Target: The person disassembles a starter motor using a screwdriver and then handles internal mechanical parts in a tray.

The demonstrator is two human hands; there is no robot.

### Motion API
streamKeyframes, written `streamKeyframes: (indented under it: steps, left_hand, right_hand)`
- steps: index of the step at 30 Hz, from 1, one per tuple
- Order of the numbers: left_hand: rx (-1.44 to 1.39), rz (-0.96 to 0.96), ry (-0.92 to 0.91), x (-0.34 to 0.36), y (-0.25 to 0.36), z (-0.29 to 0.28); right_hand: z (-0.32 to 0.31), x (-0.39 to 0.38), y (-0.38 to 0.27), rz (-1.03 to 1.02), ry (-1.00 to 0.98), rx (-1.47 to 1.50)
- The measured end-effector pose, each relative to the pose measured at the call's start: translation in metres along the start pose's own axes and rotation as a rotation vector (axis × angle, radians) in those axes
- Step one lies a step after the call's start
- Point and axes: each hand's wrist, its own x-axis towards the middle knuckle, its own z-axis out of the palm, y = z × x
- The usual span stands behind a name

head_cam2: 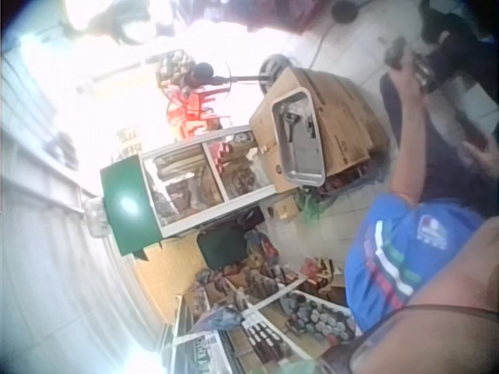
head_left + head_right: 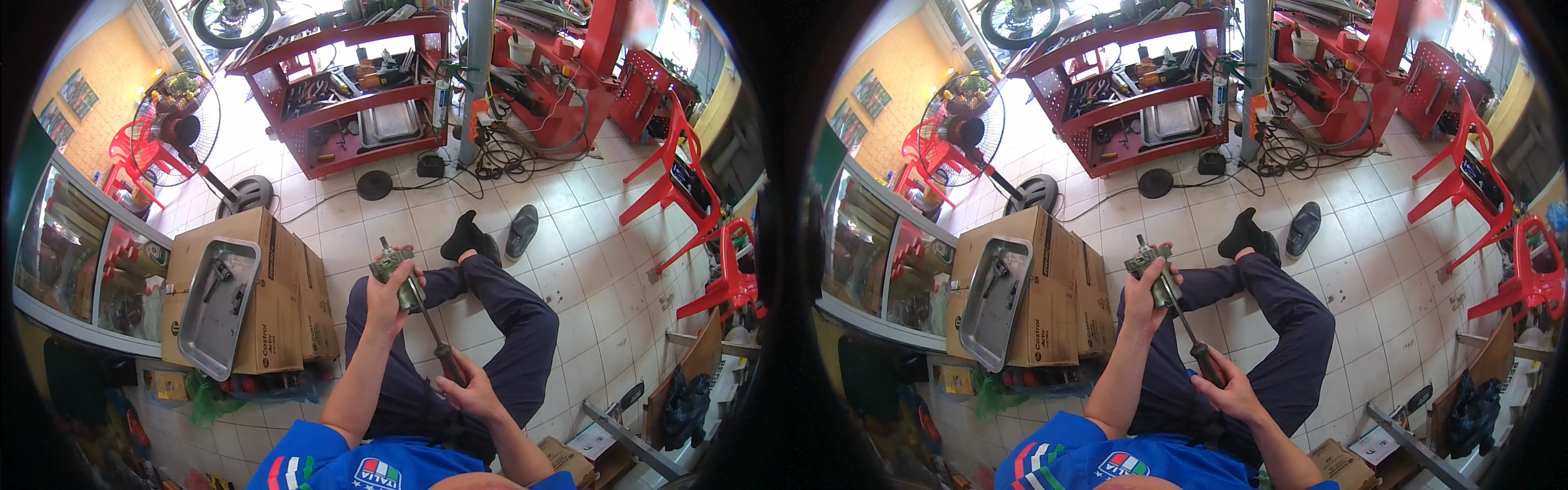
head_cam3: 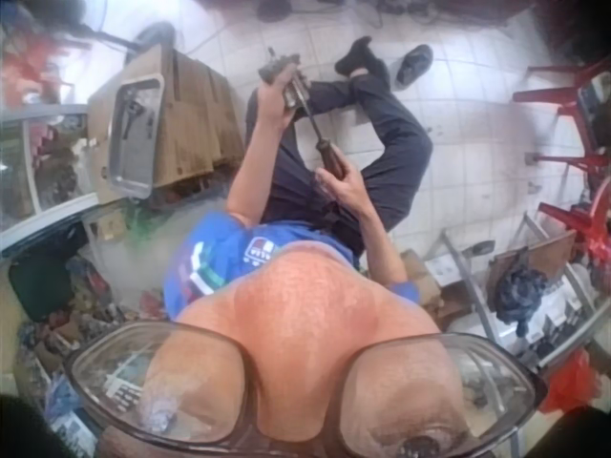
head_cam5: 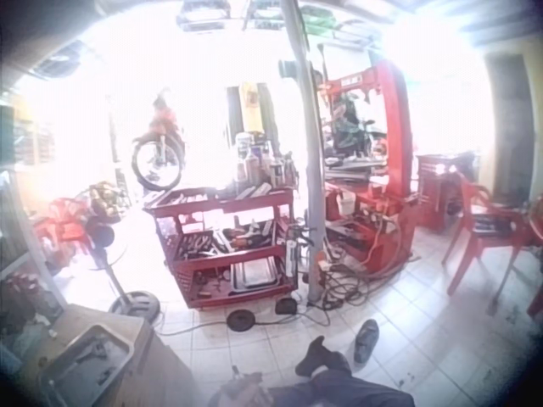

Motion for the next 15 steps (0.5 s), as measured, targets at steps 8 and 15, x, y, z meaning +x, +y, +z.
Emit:
streamKeyframes:
  steps: [8,15]
  left_hand:
    - [-0.075,0.004,0.026,0.002,0.002,-0.005]
    - [-0.040,-0.003,-0.014,0.001,-0.003,-0.007]
  right_hand:
    - [-0.006,0.007,0.012,-0.119,-0.008,0.047]
    - [-0.008,0.010,0.010,0.161,-0.192,0.113]
